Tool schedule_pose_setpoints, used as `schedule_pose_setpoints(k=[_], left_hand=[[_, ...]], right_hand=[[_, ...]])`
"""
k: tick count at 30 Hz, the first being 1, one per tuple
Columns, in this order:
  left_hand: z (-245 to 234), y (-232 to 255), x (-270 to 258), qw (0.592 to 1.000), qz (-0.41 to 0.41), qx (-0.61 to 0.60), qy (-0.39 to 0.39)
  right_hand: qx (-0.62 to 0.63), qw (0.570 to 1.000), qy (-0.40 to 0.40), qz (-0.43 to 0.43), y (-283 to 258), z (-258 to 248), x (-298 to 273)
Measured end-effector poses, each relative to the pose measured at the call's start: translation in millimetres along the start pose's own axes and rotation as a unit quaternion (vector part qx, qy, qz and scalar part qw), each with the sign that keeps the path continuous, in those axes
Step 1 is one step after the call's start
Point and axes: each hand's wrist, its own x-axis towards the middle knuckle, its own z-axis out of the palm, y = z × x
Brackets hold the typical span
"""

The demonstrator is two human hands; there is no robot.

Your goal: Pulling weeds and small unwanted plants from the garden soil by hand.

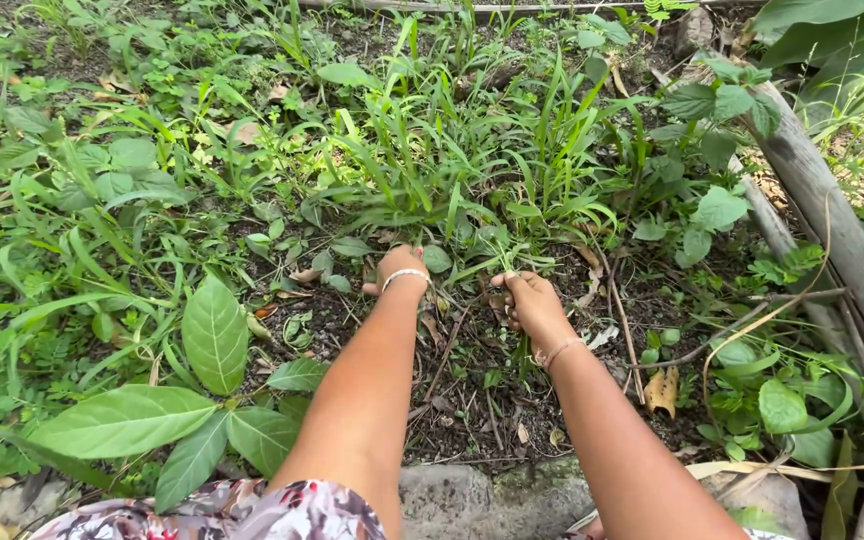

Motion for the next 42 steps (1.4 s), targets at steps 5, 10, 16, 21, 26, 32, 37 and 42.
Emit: schedule_pose_setpoints(k=[5,10,16,21,26,32,37,42], left_hand=[[-31.9,-19.2,-56.2,0.983,-0.010,-0.182,0.009],[-13.8,-32.1,-70.5,0.980,-0.010,-0.193,0.057],[-4.4,-36.6,-107.2,0.984,0.095,-0.114,0.099],[-0.9,-16.9,-164.6,0.961,0.185,-0.174,0.109],[20.6,5.2,-178.4,0.950,0.220,-0.193,0.111],[29.5,18.8,-186.3,0.921,0.226,-0.289,0.133],[-19.5,24.4,-230.0,0.845,0.019,-0.527,-0.091],[-0.4,16.8,-205.7,0.714,-0.071,-0.661,-0.220]], right_hand=[[0.006,1.000,-0.004,0.003,6.0,-3.0,4.1],[0.005,1.000,-0.007,-0.004,8.0,-1.4,3.8],[-0.022,1.000,-0.020,-0.010,11.5,7.7,-0.7],[-0.030,0.998,-0.045,-0.030,9.3,16.7,-12.5],[-0.072,0.995,-0.042,-0.054,13.9,30.6,-32.2],[-0.017,0.996,-0.065,-0.064,15.0,23.0,-49.1],[0.063,0.994,-0.087,0.030,19.3,25.9,-54.3],[-0.193,0.975,-0.081,-0.073,42.0,22.5,-39.4]])
